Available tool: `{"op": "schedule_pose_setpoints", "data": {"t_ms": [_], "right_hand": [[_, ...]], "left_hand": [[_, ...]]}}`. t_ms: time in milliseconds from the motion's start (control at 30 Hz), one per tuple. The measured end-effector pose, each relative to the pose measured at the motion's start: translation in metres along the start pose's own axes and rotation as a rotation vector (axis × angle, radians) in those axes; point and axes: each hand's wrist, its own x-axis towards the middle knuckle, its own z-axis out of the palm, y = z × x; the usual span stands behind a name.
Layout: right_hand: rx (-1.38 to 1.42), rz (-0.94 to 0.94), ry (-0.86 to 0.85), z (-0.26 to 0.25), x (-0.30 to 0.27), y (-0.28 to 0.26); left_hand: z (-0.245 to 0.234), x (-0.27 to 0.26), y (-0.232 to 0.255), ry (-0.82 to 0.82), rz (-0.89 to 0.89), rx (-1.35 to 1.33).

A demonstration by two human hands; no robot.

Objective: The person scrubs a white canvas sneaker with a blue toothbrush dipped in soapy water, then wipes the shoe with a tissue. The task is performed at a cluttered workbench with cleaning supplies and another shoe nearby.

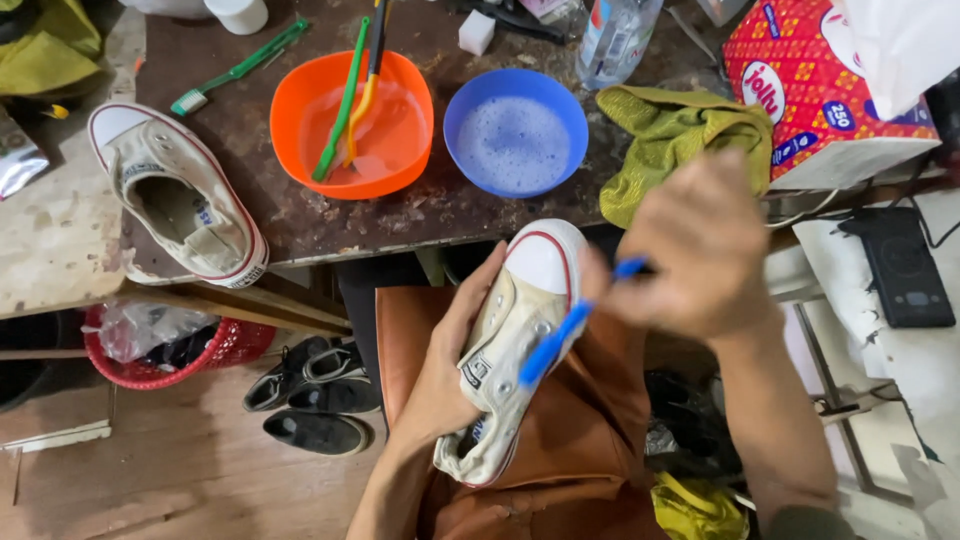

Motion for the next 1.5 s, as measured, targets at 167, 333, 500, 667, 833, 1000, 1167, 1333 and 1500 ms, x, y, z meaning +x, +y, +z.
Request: {"op": "schedule_pose_setpoints", "data": {"t_ms": [167, 333, 500, 667, 833, 1000, 1167, 1333, 1500], "right_hand": [[0.044, -0.012, -0.048, -0.001, 0.012, -0.022], [-0.06, 0.082, -0.044, -0.001, 0.008, -0.007], [0.126, -0.018, -0.096, 0.005, 0.013, -0.028], [0.043, 0.025, -0.027, 0.001, 0.032, -0.025], [0.152, -0.152, 0.003, 0.013, 0.032, -0.019], [0.107, -0.158, -0.02, 0.016, 0.056, -0.024], [0.151, -0.252, 0.008, 0.025, 0.055, -0.011], [0.175, -0.273, -0.01, 0.032, 0.062, -0.021], [0.182, -0.266, 0.023, 0.028, 0.085, -0.005]], "left_hand": [[-0.007, 0.001, -0.001, -0.011, 0.024, 0.123], [-0.009, -0.002, -0.004, 0.029, 0.03, 0.092], [-0.012, -0.004, -0.006, -0.019, 0.094, 0.048], [-0.018, -0.003, 0.006, -0.015, 0.057, 0.019], [-0.029, 0.003, 0.01, -0.113, 0.082, -0.023], [-0.04, 0.011, 0.015, -0.218, 0.064, 0.025], [-0.049, 0.014, 0.013, -0.259, -0.012, 0.007], [-0.055, 0.019, 0.018, -0.277, -0.029, 0.045], [-0.058, 0.022, 0.025, -0.282, -0.057, 0.181]]}}
